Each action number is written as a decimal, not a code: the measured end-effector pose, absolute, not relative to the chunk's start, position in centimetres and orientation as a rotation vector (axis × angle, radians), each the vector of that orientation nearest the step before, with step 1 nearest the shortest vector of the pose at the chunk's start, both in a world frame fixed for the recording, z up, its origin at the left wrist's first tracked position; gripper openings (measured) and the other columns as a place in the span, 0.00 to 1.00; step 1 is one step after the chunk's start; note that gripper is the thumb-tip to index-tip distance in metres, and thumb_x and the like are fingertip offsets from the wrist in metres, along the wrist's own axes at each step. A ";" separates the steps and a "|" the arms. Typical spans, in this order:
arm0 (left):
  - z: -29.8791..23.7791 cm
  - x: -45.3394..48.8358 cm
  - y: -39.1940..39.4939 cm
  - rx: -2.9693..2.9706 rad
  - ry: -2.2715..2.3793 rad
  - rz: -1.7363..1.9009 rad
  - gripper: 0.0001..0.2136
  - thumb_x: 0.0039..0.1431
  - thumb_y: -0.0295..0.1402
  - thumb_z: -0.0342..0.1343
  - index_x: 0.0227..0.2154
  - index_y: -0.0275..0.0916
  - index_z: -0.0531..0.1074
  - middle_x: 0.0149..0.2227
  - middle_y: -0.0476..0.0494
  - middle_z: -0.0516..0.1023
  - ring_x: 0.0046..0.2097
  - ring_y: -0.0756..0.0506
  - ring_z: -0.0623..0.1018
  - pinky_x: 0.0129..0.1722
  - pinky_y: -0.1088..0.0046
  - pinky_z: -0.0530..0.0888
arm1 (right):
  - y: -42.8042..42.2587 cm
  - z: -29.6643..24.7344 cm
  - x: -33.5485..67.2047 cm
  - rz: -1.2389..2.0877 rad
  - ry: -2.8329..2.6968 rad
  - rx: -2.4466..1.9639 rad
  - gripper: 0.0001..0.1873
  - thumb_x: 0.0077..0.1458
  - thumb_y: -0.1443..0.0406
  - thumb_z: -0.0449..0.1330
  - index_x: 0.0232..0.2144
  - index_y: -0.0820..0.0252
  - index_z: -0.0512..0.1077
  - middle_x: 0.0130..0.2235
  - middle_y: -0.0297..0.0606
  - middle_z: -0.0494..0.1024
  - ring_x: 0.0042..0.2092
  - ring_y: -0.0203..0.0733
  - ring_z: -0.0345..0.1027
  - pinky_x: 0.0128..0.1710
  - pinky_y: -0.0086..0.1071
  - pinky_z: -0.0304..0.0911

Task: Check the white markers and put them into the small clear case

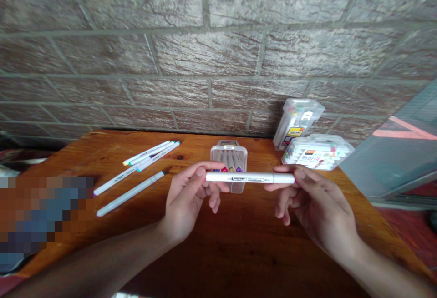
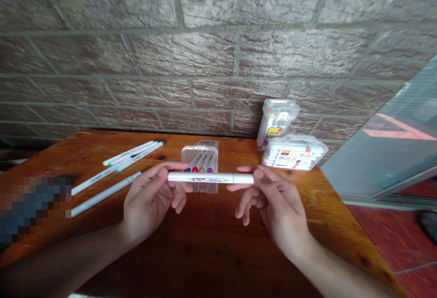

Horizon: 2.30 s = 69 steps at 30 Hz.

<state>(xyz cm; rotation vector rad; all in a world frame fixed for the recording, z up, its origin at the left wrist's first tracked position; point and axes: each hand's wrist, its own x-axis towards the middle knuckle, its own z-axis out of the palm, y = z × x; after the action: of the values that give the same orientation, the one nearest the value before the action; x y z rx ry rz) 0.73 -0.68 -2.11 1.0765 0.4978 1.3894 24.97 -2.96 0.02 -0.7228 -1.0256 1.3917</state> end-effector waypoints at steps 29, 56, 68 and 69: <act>-1.8 1.3 -1.1 1.291 0.866 1.324 0.13 0.59 0.39 0.71 0.40 0.35 0.83 0.24 0.45 0.83 0.16 0.53 0.72 0.16 0.78 0.71 | -3.5 0.2 24.4 1.063 -1.256 -1.037 0.12 0.58 0.58 0.75 0.39 0.58 0.81 0.20 0.32 0.80 0.18 0.35 0.71 0.17 0.25 0.69; -1.5 1.4 -1.1 1.304 0.832 1.340 0.12 0.62 0.40 0.69 0.39 0.35 0.82 0.26 0.44 0.83 0.18 0.52 0.73 0.18 0.76 0.73 | -3.2 0.4 24.6 1.124 -1.287 -1.025 0.12 0.58 0.57 0.74 0.32 0.59 0.81 0.20 0.35 0.79 0.19 0.35 0.70 0.18 0.26 0.68; -1.6 1.5 -1.0 1.157 0.707 1.357 0.13 0.66 0.41 0.64 0.42 0.34 0.82 0.30 0.41 0.85 0.20 0.52 0.73 0.20 0.75 0.75 | -2.8 -0.1 24.7 1.246 -1.138 -0.876 0.09 0.60 0.59 0.72 0.38 0.58 0.79 0.33 0.42 0.88 0.20 0.37 0.76 0.16 0.26 0.71; -1.6 1.5 -0.9 1.147 0.694 1.356 0.13 0.67 0.41 0.64 0.42 0.35 0.82 0.30 0.41 0.85 0.20 0.52 0.73 0.20 0.75 0.75 | -2.8 -0.1 24.7 1.259 -1.133 -0.867 0.09 0.61 0.60 0.72 0.38 0.58 0.79 0.33 0.41 0.88 0.20 0.37 0.76 0.17 0.25 0.71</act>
<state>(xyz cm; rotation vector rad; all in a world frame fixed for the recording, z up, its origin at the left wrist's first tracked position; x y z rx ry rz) 1.46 -0.95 -1.59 1.1465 0.6935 1.3565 24.69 -2.79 -0.13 -0.8671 -1.1332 1.2585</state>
